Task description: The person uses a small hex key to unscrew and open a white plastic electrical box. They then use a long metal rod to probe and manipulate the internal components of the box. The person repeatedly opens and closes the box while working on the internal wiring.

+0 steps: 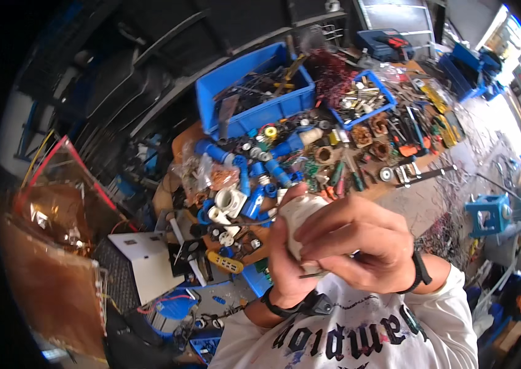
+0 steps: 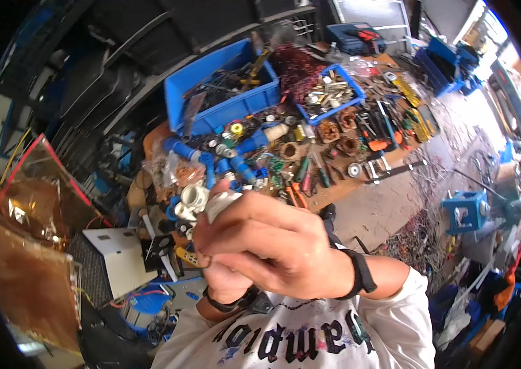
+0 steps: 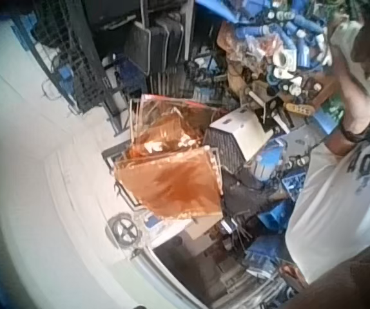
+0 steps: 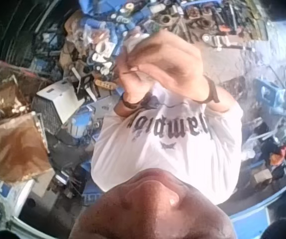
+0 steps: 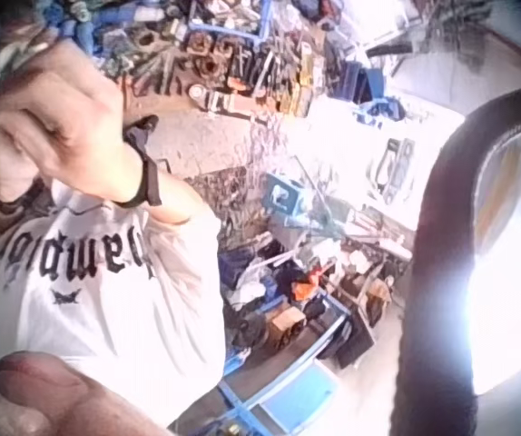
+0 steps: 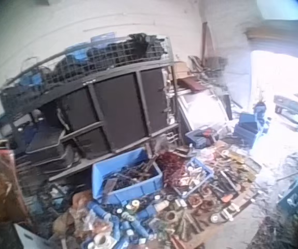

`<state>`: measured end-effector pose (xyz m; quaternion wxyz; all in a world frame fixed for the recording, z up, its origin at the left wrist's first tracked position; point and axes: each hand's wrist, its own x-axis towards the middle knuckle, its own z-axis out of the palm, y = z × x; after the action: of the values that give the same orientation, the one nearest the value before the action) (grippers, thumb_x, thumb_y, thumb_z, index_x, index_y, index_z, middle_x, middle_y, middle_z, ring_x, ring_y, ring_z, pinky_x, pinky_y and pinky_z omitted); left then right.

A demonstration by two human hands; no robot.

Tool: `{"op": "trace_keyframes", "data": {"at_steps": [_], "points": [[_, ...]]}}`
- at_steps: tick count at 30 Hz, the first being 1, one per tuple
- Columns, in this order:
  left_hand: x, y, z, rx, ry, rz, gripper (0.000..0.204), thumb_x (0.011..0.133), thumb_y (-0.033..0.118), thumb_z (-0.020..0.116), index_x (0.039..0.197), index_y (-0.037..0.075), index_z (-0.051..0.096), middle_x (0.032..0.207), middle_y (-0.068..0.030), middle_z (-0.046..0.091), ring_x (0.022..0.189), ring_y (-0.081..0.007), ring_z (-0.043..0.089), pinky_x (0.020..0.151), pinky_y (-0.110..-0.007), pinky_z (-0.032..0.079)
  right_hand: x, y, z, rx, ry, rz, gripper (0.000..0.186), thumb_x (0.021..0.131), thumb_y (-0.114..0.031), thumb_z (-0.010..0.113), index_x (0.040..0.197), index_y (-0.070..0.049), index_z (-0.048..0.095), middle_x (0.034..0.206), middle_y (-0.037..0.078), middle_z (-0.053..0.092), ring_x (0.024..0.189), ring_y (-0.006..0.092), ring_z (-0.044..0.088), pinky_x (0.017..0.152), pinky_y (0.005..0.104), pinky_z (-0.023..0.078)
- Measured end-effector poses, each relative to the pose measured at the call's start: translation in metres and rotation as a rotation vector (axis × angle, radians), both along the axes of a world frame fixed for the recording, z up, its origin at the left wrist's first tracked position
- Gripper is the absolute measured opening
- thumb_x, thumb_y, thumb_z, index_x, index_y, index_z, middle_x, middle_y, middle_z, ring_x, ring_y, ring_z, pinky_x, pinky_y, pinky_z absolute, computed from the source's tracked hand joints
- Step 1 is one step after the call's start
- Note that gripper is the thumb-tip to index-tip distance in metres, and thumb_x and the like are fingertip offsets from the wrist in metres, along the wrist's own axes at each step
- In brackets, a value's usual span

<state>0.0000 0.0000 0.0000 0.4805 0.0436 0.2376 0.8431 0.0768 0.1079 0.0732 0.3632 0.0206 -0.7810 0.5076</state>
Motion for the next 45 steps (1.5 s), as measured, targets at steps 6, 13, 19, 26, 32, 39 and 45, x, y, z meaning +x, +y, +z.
{"op": "trace_keyframes", "data": {"at_steps": [6,13,19,26,32,39,45], "points": [[0.006,0.014,0.012,-0.139,0.029,0.049,0.061,0.098,0.049,0.028,0.137,0.004,0.042,0.112,-0.0104,0.059,0.104,-0.0206,0.056,0.095,-0.037,0.042,0.004,0.007,-0.010,-0.028,0.074,-0.119,0.015,0.075,0.001,0.074,0.086,-0.005,0.066,0.086,0.005,0.066,0.077,0.0215,0.067,0.067,0.0317,0.054],[0.016,0.050,0.004,-0.292,0.221,-0.018,0.058,0.099,0.045,0.025,0.132,0.003,0.046,0.110,-0.0094,0.060,0.103,-0.0192,0.057,0.094,-0.034,0.042,0.027,0.038,-0.031,-0.028,0.057,-0.163,0.021,0.075,0.008,0.066,0.094,-0.002,0.066,0.094,0.009,0.065,0.084,0.0258,0.066,0.072,0.0343,0.054],[0.046,0.107,-0.010,-0.337,0.223,-0.066,0.056,0.099,0.043,0.027,0.132,0.003,0.047,0.114,-0.0127,0.061,0.107,-0.0217,0.058,0.096,-0.036,0.043,0.066,0.097,-0.052,-0.166,-0.016,-0.138,0.022,0.078,0.008,0.064,0.098,0.000,0.066,0.098,0.011,0.066,0.087,0.0275,0.066,0.076,0.0356,0.054],[0.065,0.176,-0.049,-0.483,0.134,-0.221,0.052,0.097,0.044,0.036,0.132,0.007,0.046,0.108,-0.0164,0.061,0.092,-0.0255,0.061,0.077,-0.039,0.052,0.173,0.241,-0.056,-0.280,0.069,-0.070,0.013,0.085,-0.004,0.068,0.096,0.002,0.062,0.095,0.017,0.064,0.084,0.0292,0.066,0.070,0.0375,0.054],[0.063,0.206,-0.098,-0.779,0.119,0.030,0.047,0.098,0.038,0.039,0.135,0.009,0.048,0.109,-0.0097,0.065,0.095,-0.0220,0.064,0.083,-0.037,0.052,0.266,0.390,-0.124,-0.472,-0.108,-0.889,0.010,0.086,-0.004,0.068,0.087,0.001,0.059,0.088,0.010,0.063,0.075,0.0171,0.063,0.069,0.0274,0.052],[0.075,0.192,-0.138,-1.007,0.099,0.172,0.047,0.101,0.035,0.039,0.137,0.007,0.046,0.130,-0.0058,0.056,0.112,-0.0214,0.058,0.095,-0.036,0.047,0.274,0.489,-0.326,-0.655,-0.930,-0.544,0.016,0.085,-0.006,0.068,0.097,0.004,0.064,0.085,0.006,0.068,0.073,0.0107,0.062,0.068,0.0243,0.051],[0.091,0.175,-0.153,-1.278,0.106,0.286,0.048,0.101,0.037,0.036,0.137,0.007,0.047,0.125,-0.0082,0.060,0.110,-0.0228,0.059,0.093,-0.034,0.047,0.213,0.502,-0.415,-0.232,-1.127,-0.378,0.019,0.088,-0.014,0.059,0.096,0.002,0.064,0.088,0.020,0.067,0.082,0.0356,0.065,0.074,0.0407,0.051]]}}
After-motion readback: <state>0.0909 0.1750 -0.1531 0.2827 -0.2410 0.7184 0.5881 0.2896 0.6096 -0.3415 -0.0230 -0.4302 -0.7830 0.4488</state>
